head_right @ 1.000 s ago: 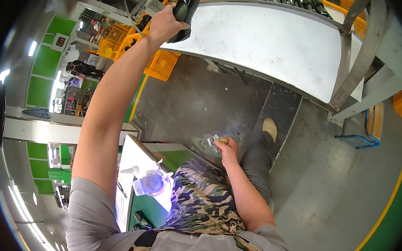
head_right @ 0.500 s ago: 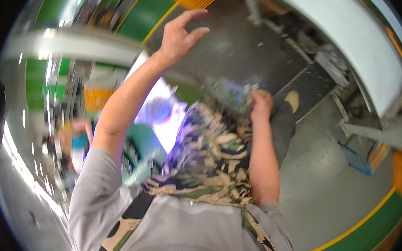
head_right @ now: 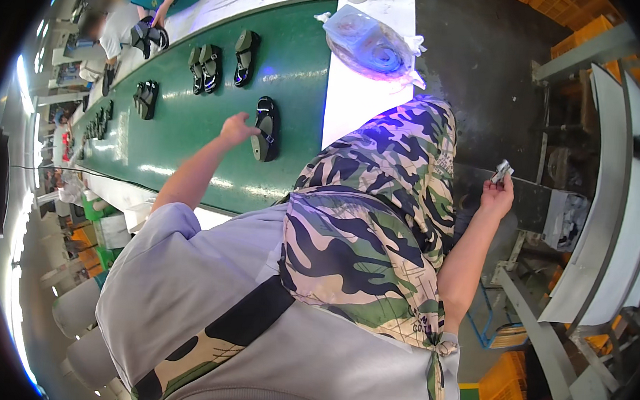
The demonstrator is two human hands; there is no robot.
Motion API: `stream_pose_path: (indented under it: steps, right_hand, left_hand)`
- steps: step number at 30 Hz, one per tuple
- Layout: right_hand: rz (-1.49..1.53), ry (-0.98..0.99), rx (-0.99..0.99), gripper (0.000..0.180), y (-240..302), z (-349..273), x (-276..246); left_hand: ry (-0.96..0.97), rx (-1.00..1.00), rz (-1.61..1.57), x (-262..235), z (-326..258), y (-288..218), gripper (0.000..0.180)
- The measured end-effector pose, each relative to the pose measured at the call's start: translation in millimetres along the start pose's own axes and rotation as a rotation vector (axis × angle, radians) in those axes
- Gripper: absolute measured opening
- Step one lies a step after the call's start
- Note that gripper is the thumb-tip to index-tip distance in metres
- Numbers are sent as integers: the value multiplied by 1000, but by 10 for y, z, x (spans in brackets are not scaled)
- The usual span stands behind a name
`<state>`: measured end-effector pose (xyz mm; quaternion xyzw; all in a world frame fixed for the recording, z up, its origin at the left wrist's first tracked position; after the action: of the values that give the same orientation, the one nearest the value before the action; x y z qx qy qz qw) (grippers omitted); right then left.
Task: Applying adhesive and UV curing shoe soles on a factory conveyor belt.
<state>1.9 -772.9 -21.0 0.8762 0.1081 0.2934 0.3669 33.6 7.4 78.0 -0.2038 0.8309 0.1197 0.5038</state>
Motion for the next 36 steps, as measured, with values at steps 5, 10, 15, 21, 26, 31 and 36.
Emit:
stream_pose_path:
  steps: [5, 10, 15, 21, 26, 31, 36]
  right_hand:
    - [-98, 54, -44, 14, 256, -202, 451]
    - [-276, 209, -114, 12, 427, -419, 1066]
    - [-450, 184, -240, 14, 261, -638, 1810]
    - [-570, 450, -297, 17, -114, -1076, 2675]
    - [-555, 757, -344, 21, -94, -1818, 3488]
    - [-627, 913, -521, 22, 81, -2136, 3724]
    - [-592, 926, -510, 22, 129, -2224, 3723]
  left_hand:
    - [225, -474, -194, 543, -142, -110, 75]
    - [382, -447, -314, 517, 197, -164, 63]
    - [629, -479, -1151, 467, 299, -227, 54]
    - [1000, 99, -2018, -240, -154, -1599, 51]
    - [286, 800, -1409, -971, -518, -2367, 52]
    - [-475, 1385, -709, -1624, -1036, -2679, 44]
    - [-581, 1547, -565, -1911, -1307, -2817, 35]
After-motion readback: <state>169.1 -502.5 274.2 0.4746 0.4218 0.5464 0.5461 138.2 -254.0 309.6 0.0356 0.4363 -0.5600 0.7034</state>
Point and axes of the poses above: each hand's wrist, its own z-axis towards the middle knuckle, its own x-axis out of the palm, y = z × x, the point moved 3 cm from there along z, towards the middle knuckle, and after that the axes turned 10 degrees about -x, right-handed, at the moved point
